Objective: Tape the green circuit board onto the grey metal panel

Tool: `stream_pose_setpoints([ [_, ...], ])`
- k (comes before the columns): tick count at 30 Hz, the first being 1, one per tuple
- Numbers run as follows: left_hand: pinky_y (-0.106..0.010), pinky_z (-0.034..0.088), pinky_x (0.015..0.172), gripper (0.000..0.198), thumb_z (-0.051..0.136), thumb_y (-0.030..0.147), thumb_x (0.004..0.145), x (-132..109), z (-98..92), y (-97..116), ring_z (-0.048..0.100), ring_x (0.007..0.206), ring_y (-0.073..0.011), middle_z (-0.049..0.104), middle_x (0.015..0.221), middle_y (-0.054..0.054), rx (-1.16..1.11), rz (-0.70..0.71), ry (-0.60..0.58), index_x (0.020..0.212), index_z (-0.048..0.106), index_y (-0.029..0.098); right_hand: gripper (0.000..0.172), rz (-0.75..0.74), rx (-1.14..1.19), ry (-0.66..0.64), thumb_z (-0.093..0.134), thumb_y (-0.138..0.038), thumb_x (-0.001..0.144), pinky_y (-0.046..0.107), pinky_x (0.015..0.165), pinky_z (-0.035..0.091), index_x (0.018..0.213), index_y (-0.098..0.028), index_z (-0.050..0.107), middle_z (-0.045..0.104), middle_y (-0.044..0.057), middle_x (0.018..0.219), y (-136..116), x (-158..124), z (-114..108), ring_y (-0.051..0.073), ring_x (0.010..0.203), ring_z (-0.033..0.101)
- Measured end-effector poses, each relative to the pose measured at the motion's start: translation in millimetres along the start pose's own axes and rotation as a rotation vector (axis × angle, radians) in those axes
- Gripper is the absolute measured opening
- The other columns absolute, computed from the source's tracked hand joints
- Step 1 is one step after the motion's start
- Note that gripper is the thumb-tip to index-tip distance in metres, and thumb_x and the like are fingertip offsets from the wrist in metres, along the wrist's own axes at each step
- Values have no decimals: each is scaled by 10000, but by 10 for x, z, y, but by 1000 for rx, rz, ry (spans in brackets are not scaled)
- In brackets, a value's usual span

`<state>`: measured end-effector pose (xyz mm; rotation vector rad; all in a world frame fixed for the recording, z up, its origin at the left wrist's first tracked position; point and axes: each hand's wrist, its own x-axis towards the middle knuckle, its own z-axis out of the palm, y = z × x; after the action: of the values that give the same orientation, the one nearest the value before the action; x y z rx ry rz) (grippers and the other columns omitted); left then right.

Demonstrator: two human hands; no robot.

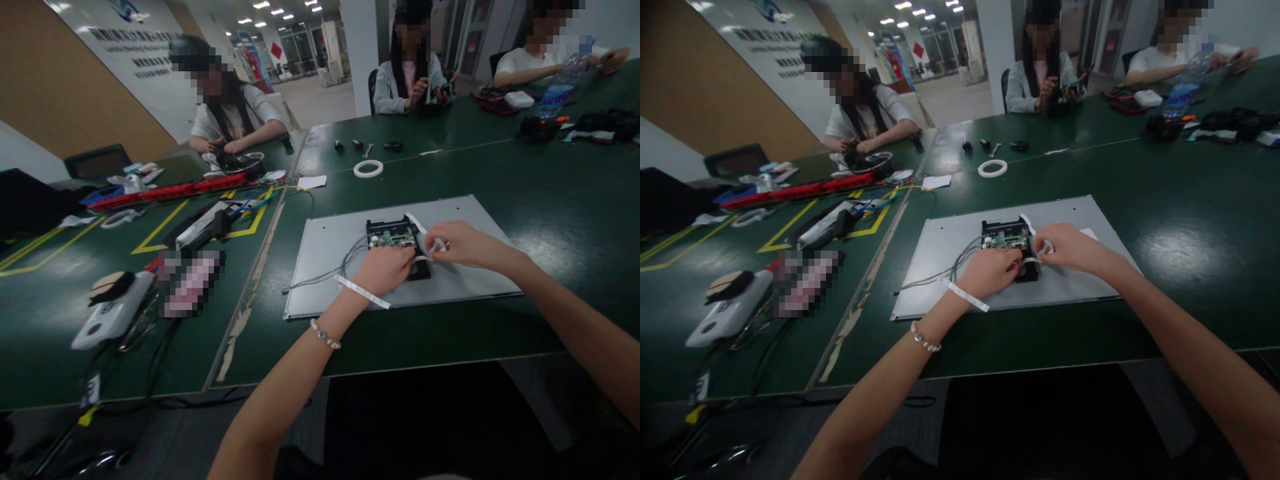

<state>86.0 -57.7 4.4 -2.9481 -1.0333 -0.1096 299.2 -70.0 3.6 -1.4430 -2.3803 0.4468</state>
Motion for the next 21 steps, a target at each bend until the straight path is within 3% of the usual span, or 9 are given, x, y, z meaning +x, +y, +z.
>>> stream_pose_setpoints([
  [6,-303,444,615,270,385,265,917,-4,14,-26,652,740,-204,701,852,-77,1,24,7,956,640,187,105,-71,-19,-4,546,-186,779,281,718,368,831,-189,637,589,36,850,17,11,37,149,789,527],
  [9,-309,453,626,262,399,257,908,-5,25,-26,654,746,-208,704,853,-73,19,26,4,993,640,200,119,-109,-96,-36,510,-202,810,274,654,345,863,-190,616,577,50,906,-10,4,89,143,759,512],
  [13,-303,458,641,253,420,245,897,-4,30,-31,658,763,-201,706,869,-72,20,28,-5,1013,641,202,87,-62,-296,-3,479,-189,817,275,567,271,844,-179,561,566,70,915,-89,4,173,143,709,483],
  [21,-304,456,651,266,440,206,872,-7,-6,-44,645,739,-202,698,841,-72,17,24,-52,1058,631,207,73,62,-361,56,451,-132,788,295,546,219,814,-171,507,537,80,865,-37,-4,199,142,650,447],
])
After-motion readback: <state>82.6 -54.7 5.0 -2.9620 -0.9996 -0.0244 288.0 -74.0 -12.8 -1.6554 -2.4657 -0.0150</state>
